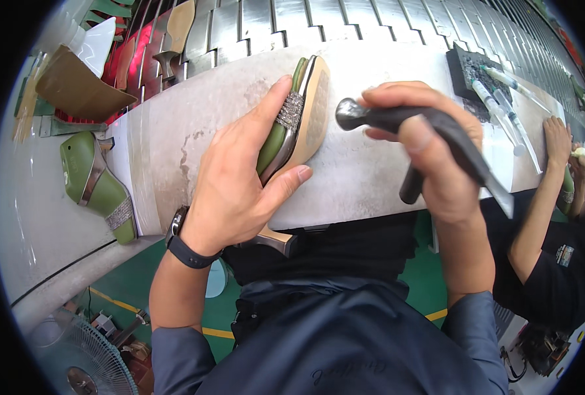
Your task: The person attaches soles to shoes by applying adhesive with a syringe, pressing the sole onto the shoe upper, and using a hammer to secure the edges.
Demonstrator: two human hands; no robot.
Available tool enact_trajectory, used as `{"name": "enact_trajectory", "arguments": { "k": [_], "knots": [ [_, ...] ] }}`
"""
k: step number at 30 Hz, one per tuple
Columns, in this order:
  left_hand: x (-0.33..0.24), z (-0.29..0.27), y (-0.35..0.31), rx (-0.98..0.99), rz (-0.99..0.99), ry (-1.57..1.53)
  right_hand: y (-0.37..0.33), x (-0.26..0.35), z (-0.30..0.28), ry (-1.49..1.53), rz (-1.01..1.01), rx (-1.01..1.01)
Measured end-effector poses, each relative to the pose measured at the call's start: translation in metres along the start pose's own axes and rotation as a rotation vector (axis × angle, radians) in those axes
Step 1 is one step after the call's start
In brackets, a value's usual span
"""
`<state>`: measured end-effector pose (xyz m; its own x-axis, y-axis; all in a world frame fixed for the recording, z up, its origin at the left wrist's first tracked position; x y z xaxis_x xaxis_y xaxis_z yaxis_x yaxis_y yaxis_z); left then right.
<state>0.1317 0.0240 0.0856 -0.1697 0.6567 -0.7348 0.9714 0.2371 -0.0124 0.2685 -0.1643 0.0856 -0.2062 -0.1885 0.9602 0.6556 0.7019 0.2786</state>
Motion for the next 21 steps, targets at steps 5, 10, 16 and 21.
{"name": "enact_trajectory", "arguments": {
  "k": [5,10,16,21],
  "knots": [
    [0.001,-0.002,-0.001,-0.007,0.038,0.093,0.02,0.014,0.008,0.167,0.013,-0.104],
    [0.001,-0.002,0.002,-0.049,0.068,0.098,0.029,0.02,0.031,0.0,0.291,0.081],
    [0.001,-0.004,0.003,-0.048,0.05,0.112,0.02,0.012,0.031,-0.067,0.07,0.181],
    [0.004,-0.006,0.003,-0.003,0.008,0.077,0.027,0.01,0.032,0.049,0.398,-0.019]
  ]
}}
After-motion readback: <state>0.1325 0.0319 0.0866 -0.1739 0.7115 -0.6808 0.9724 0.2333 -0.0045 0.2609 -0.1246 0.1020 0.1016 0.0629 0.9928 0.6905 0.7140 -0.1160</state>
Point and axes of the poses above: each hand's wrist, its own y-axis towards the middle knuckle, its own z-axis out of the palm, x = y × z, the point moved 4 cm from there along y, towards the middle knuckle, and after that the axes turned 8 degrees about -z, right-handed, at the moved point
